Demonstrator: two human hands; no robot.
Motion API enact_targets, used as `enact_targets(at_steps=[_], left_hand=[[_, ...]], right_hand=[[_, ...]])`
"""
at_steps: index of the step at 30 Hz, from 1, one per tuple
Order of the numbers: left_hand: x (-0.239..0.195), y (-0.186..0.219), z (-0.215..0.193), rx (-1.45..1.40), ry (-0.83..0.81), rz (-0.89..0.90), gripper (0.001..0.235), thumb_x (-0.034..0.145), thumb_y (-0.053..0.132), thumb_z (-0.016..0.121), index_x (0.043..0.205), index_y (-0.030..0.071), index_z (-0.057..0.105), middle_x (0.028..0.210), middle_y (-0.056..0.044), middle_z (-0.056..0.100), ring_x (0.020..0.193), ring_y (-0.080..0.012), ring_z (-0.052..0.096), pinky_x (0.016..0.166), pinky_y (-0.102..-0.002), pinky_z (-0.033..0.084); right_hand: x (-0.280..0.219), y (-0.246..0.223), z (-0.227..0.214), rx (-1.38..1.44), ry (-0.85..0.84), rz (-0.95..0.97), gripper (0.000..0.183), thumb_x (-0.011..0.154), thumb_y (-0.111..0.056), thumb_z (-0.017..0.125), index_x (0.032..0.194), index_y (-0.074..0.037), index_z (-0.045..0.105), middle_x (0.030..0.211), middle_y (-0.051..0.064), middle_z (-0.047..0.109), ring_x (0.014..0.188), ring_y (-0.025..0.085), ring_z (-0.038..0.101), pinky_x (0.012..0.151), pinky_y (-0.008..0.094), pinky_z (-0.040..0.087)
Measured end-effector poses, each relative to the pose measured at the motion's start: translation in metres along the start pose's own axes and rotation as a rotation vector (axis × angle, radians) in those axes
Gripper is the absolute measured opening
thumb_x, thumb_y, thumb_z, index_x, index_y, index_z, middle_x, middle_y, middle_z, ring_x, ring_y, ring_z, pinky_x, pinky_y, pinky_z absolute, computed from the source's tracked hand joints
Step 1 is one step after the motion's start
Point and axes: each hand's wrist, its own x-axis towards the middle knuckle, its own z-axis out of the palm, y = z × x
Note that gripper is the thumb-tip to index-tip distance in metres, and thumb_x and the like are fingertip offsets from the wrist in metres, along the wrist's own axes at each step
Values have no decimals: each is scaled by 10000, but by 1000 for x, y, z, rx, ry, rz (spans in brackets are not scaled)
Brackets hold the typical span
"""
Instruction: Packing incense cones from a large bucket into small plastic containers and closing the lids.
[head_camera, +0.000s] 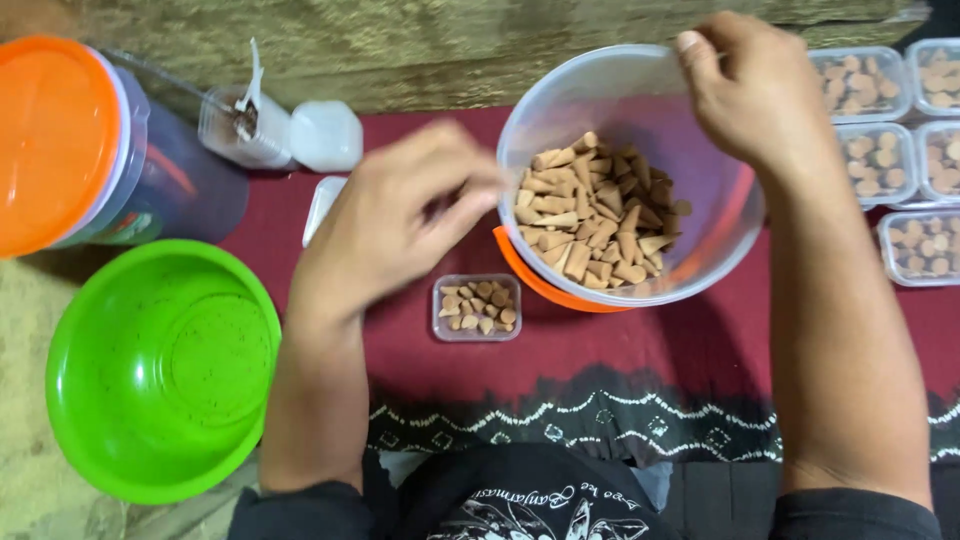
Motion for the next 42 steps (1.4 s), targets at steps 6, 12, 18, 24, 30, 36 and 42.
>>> enact_targets(at_steps=[6, 12, 18, 24, 30, 36, 42], left_hand=[[-104, -27, 53, 82, -32, -290, 266, 874, 80, 697, 1127, 43, 623, 988, -71, 733, 831, -230, 655, 742, -361, 518], [-129, -41, 80, 148, -67, -217, 122, 905, 150, 664, 1006, 83, 646, 1007, -41, 660, 904, -237, 612, 830, -376, 508], [-132, -54, 107, 272, -104, -233, 310, 934, 219, 651, 1182, 35, 635, 1023, -106, 628, 937, -249, 602, 853, -383, 501], [-132, -58, 111, 275, -161, -189, 134, 936, 170, 615, 1012, 66, 583, 1011, -67, 566, 950, -240, 575, 827, -376, 516], [-130, -54, 104, 250, -145, -193, 128, 905, 86, 587, 1025, 47, 609, 1000, -70, 588, 883, -244, 598, 791, -374, 518], [-117, -44, 87, 272, -31, -70, 53, 920, 128, 639, 942, 83, 653, 943, -50, 615, 893, -228, 580, 818, -353, 477], [-82, -47, 46, 216, 37, -102, 219, 893, -76, 572, 1030, 92, 605, 884, -38, 682, 588, -156, 516, 669, -315, 457]], right_hand=[[-2, 14, 2, -52, -33, -34, 239, 1268, -84, 634, 1275, 114, 768, 930, 219, 728, 685, 332, 635, 585, 442, 498], [-9, 28, 4, -161, -14, -16, 230, 1312, -126, 664, 1336, 55, 803, 1046, 177, 781, 742, 301, 673, 587, 417, 505], [-10, 22, 2, -171, 9, -36, 204, 1289, -90, 687, 1330, 69, 810, 1074, 199, 794, 767, 296, 694, 591, 411, 523], [-12, 27, 4, -162, 12, -53, 197, 1309, -70, 689, 1363, 63, 824, 1029, 172, 775, 749, 258, 674, 580, 378, 522], [-11, 24, 4, -199, 21, -26, 208, 1295, -110, 698, 1345, 39, 834, 1024, 163, 792, 717, 261, 682, 555, 386, 524], [-8, 24, 6, -270, 11, -2, 250, 1302, -194, 682, 1334, 6, 829, 1021, 160, 800, 739, 289, 719, 579, 428, 550], [-5, 18, 3, -83, 5, -61, 218, 1271, -64, 675, 1279, 125, 784, 943, 205, 744, 709, 278, 656, 571, 382, 507]])
